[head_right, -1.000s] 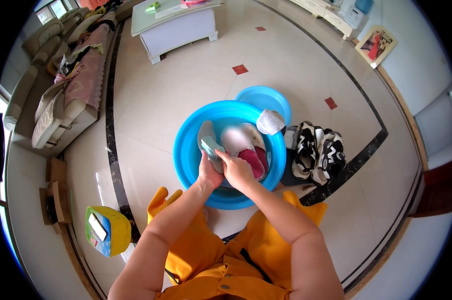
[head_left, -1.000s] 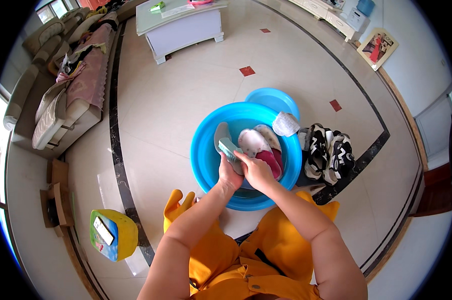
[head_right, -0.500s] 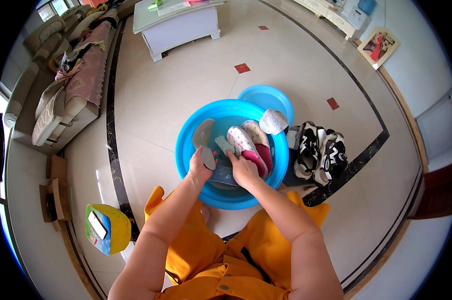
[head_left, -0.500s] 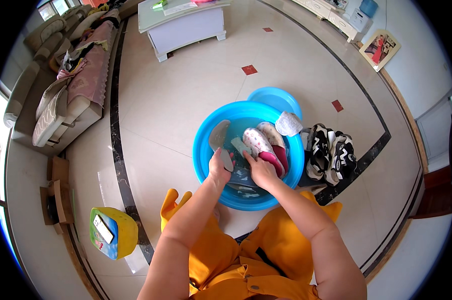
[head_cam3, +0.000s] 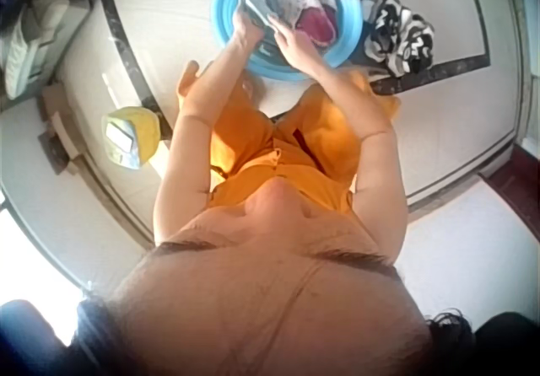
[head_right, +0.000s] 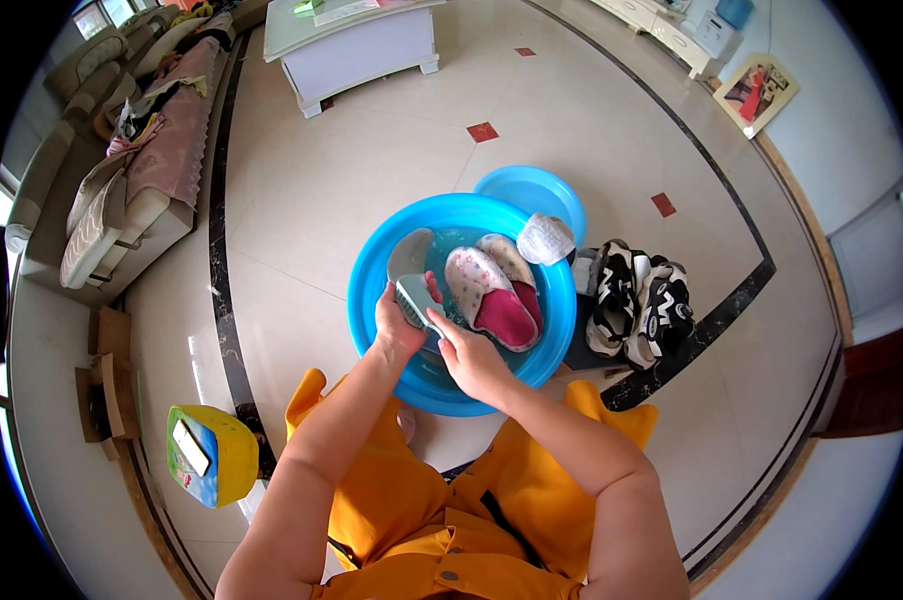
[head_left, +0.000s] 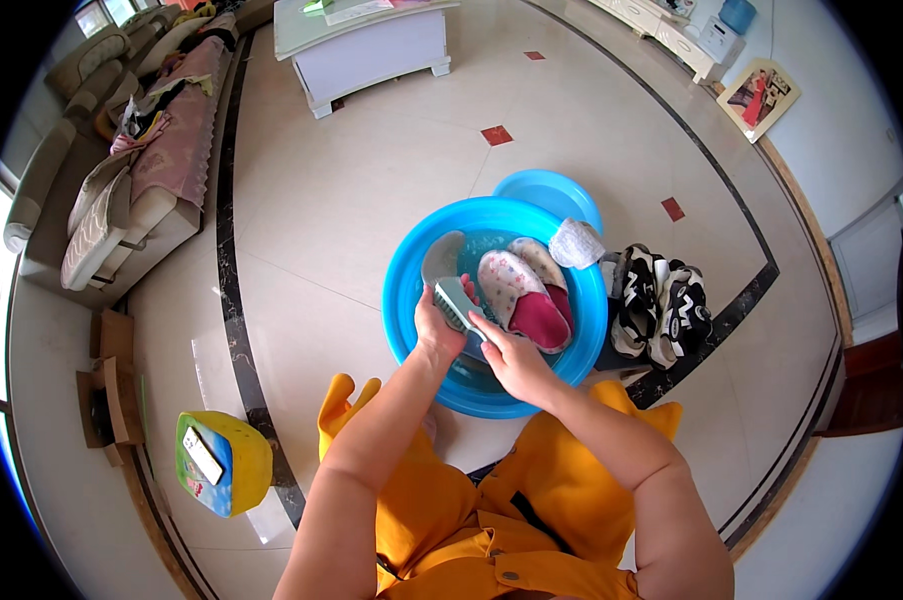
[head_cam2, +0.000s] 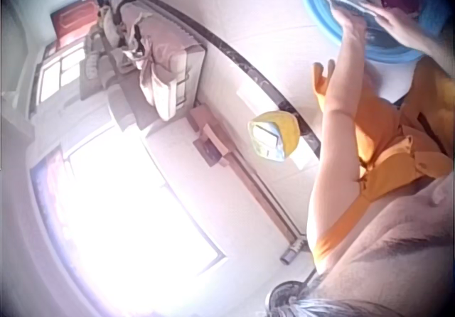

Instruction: The person scrubs a gray slipper with a brush in a blue basin of water. They then rinse the slipper and proceed to scrub a pink slipper with the same brush.

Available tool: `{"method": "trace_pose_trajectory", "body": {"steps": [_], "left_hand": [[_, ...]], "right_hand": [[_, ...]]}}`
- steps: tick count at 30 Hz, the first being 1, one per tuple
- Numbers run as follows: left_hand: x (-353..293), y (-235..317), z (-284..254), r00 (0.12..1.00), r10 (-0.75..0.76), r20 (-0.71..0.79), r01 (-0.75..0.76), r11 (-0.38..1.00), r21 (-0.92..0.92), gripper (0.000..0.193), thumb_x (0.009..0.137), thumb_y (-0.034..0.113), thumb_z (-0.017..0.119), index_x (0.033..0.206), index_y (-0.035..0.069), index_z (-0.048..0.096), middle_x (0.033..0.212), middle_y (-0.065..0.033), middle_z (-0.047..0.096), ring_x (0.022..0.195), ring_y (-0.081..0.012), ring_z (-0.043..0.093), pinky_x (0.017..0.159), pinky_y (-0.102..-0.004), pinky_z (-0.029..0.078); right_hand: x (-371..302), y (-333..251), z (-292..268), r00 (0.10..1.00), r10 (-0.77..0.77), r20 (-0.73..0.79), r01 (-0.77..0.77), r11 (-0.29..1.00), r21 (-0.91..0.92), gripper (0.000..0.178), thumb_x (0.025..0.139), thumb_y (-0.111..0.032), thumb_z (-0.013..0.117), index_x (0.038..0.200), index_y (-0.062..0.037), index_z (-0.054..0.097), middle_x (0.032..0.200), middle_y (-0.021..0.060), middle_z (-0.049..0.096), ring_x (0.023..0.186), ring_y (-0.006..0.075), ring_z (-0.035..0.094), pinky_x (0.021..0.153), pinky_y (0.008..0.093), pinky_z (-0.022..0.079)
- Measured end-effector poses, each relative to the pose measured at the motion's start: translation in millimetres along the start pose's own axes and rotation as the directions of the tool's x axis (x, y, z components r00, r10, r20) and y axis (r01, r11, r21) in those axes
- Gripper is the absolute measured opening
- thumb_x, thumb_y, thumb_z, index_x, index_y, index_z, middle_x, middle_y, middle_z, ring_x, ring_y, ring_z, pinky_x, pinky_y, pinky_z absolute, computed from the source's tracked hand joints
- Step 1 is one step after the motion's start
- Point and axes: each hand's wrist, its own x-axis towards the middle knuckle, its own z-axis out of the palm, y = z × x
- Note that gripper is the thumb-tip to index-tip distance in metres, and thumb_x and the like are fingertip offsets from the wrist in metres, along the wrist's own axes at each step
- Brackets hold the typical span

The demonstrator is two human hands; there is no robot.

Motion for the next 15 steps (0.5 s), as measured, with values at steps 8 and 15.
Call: {"method": "trace_pose_trajectory", "body": {"steps": [8,15], "left_hand": [[-18.7,-10.4,10.0,0.99,-0.001,0.142,-0.004,0.999,0.038,0.077,0.096,0.061,0.007,0.142,0.005,0.034,0.129,-0.0111,0.055,0.119,-0.025,0.053,0.101,-0.0399,0.04],[-26.2,-19.9,18.4,0.989,0.048,0.143,-0.056,0.997,0.056,0.073,0.097,0.06,0.009,0.144,0.009,0.033,0.139,-0.0078,0.047,0.126,-0.0246,0.046,0.108,-0.0413,0.032]], "right_hand": [[-1.6,-0.3,2.3,0.994,-0.09,-0.064,0.082,0.989,-0.119,0.049,0.092,-0.007,0.052,0.139,-0.0144,0.042,0.077,0.0204,0.062,0.067,0.0374,0.061,0.06,0.0434,0.048],[1.7,6.8,6.3,0.996,-0.05,-0.068,0.03,0.963,-0.269,0.051,0.092,-0.007,0.052,0.14,-0.0178,0.04,0.079,0.0209,0.061,0.07,0.0383,0.063,0.059,0.0464,0.049]]}}
